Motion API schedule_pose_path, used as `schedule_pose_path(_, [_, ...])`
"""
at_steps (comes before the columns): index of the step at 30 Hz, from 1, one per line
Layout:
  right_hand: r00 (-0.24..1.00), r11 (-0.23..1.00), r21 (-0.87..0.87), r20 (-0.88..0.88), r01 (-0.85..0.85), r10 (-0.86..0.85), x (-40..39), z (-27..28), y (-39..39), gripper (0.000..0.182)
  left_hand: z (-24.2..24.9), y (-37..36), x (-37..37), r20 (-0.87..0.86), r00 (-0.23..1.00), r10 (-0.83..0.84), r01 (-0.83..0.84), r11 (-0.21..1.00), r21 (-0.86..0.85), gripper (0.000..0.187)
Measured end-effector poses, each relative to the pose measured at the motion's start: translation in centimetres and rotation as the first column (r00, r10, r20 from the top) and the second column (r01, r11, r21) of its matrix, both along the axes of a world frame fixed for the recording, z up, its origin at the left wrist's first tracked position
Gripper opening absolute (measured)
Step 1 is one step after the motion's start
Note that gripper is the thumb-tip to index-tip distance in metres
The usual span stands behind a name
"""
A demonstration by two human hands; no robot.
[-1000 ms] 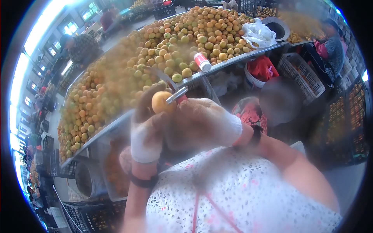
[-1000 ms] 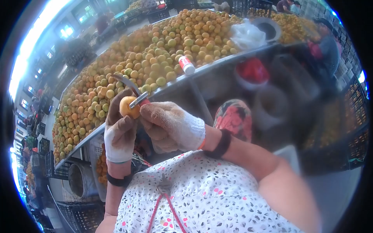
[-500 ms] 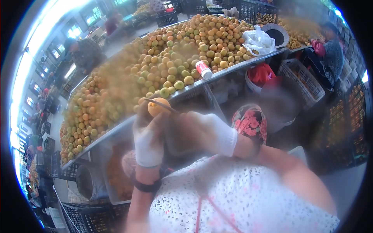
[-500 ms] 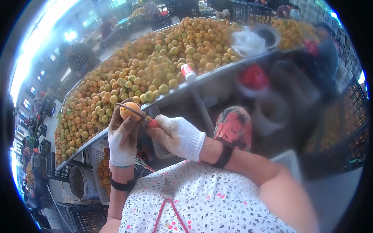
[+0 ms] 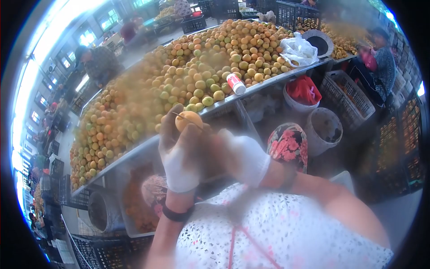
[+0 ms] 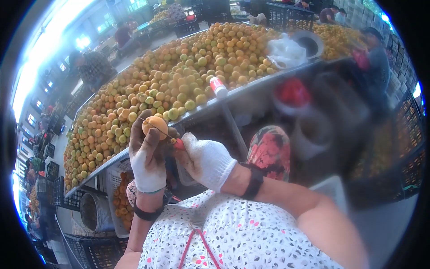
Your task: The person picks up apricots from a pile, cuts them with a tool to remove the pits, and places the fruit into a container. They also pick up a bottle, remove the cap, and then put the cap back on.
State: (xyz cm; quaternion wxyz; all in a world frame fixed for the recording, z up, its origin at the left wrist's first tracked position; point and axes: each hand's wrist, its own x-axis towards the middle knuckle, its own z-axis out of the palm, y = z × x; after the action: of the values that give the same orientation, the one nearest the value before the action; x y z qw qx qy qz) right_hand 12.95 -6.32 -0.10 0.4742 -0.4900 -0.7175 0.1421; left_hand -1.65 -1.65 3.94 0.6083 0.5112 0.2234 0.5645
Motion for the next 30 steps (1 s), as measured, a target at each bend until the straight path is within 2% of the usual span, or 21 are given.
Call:
schedule_pose_path(1, [1.000,1.000,0.002,0.001,0.002,-0.002,0.0,-0.3,0.3,0.025,-0.1,0.0,0.3,0.055,0.998,-0.033,0.034,0.999,-0.030,0.044])
schedule_pose_path(3, [0.977,0.995,0.045,0.195,0.084,-0.091,-0.1,-1.2,0.8,0.025,-0.6,0.3,0.6,0.109,0.992,-0.066,0.073,0.995,-0.062,0.044])
schedule_pose_path(5, [0.963,0.994,0.036,0.246,0.102,-0.108,0.0,-1.3,0.8,0.025,-1.8,1.1,0.9,0.180,0.980,-0.084,0.113,0.982,-0.153,0.050])
schedule_pose_path(6, [0.947,0.992,0.031,0.298,0.119,-0.123,0.1,-1.4,0.8,0.025,-2.2,1.3,0.9,0.180,0.980,-0.087,0.115,0.981,-0.155,0.050])
schedule_pose_path(8, [0.949,0.993,0.026,0.293,0.114,-0.117,0.1,-2.0,1.1,0.025,-3.0,1.5,0.7,0.148,0.983,-0.107,0.144,0.953,-0.268,0.058])
schedule_pose_path(9, [0.951,0.994,0.027,0.289,0.105,-0.109,0.1,-2.3,1.3,0.024,-3.2,1.4,0.8,0.147,0.983,-0.110,0.146,0.952,-0.268,0.058])
schedule_pose_path(10, [0.951,0.994,0.027,0.288,0.108,-0.111,0.1,-2.7,1.5,0.024,-3.2,1.4,1.0,0.091,0.993,-0.073,0.095,0.957,-0.272,0.060])
schedule_pose_path(12, [0.963,0.995,0.076,0.255,0.067,-0.085,0.3,-3.2,1.9,0.022,-3.3,1.4,1.0,0.035,0.999,-0.035,0.044,0.962,-0.270,0.061])
schedule_pose_path(13, [0.963,0.994,0.082,0.256,0.070,-0.089,0.3,-3.3,2.0,0.022,-3.2,1.6,0.8,0.068,0.992,-0.101,0.116,0.955,-0.274,0.060])
schedule_pose_path(15, [0.999,0.995,0.089,-0.004,0.047,-0.047,0.4,-3.4,1.9,0.020,-2.9,1.3,1.1,0.098,0.979,-0.179,0.198,0.944,-0.262,0.058])
schedule_pose_path(17, [0.999,0.998,0.059,-0.045,0.032,-0.030,0.4,-2.3,1.2,0.020,-2.4,0.5,2.0,-0.119,0.987,0.105,-0.099,0.994,0.054,0.053])
schedule_pose_path(18, [0.996,1.000,0.010,-0.084,0.001,0.000,0.2,-1.9,0.8,0.020,-2.8,1.1,1.6,-0.113,0.990,0.088,-0.080,0.994,0.071,0.050])
schedule_pose_path(19, [0.997,0.999,0.034,-0.076,-0.001,0.003,0.0,-3.1,1.3,0.020,-3.4,1.6,1.5,-0.103,0.990,0.092,-0.082,0.992,0.094,0.050])
schedule_pose_path(21, [0.988,1.000,-0.002,-0.157,0.008,-0.008,-0.3,-6.2,3.5,0.020,-4.5,2.4,1.2,0.062,0.997,-0.047,0.060,0.973,-0.223,0.053])
schedule_pose_path(22, [0.981,0.999,-0.051,-0.195,-0.009,-0.001,-0.1,-4.7,3.1,0.019,-4.8,2.6,0.9,0.029,0.994,-0.110,0.113,0.977,-0.182,0.057])
schedule_pose_path(23, [0.984,1.000,-0.024,-0.179,-0.016,0.011,0.2,-3.4,2.6,0.019,-4.3,2.5,0.7,0.042,0.994,-0.103,0.109,0.982,-0.154,0.057])
schedule_pose_path(25, [0.997,0.997,0.064,-0.073,0.031,-0.026,0.6,-1.4,1.0,0.018,-3.6,2.1,0.5,-0.070,0.994,-0.081,0.074,0.993,-0.097,0.058])
schedule_pose_path(26, [0.996,0.999,0.038,-0.078,0.038,-0.035,0.6,-0.8,0.6,0.018,-3.5,2.0,0.4,-0.156,0.988,-0.015,0.012,1.000,-0.017,0.056])
schedule_pose_path(27, [0.997,0.998,0.057,-0.073,0.036,-0.032,0.6,-0.6,0.6,0.018,-3.1,1.8,0.4,-0.151,0.988,-0.011,0.011,1.000,0.002,0.056])
schedule_pose_path(29, [0.997,0.998,0.045,-0.057,0.051,-0.048,0.4,-0.6,0.3,0.019,-2.4,0.9,1.0,-0.271,0.939,0.210,-0.130,0.950,0.284,0.056])
schedule_pose_path(30, [0.998,0.998,0.000,-0.022,0.065,-0.065,0.2,-0.8,0.3,0.019,-2.3,1.0,1.1,-0.228,0.959,0.169,-0.115,0.965,0.234,0.055])
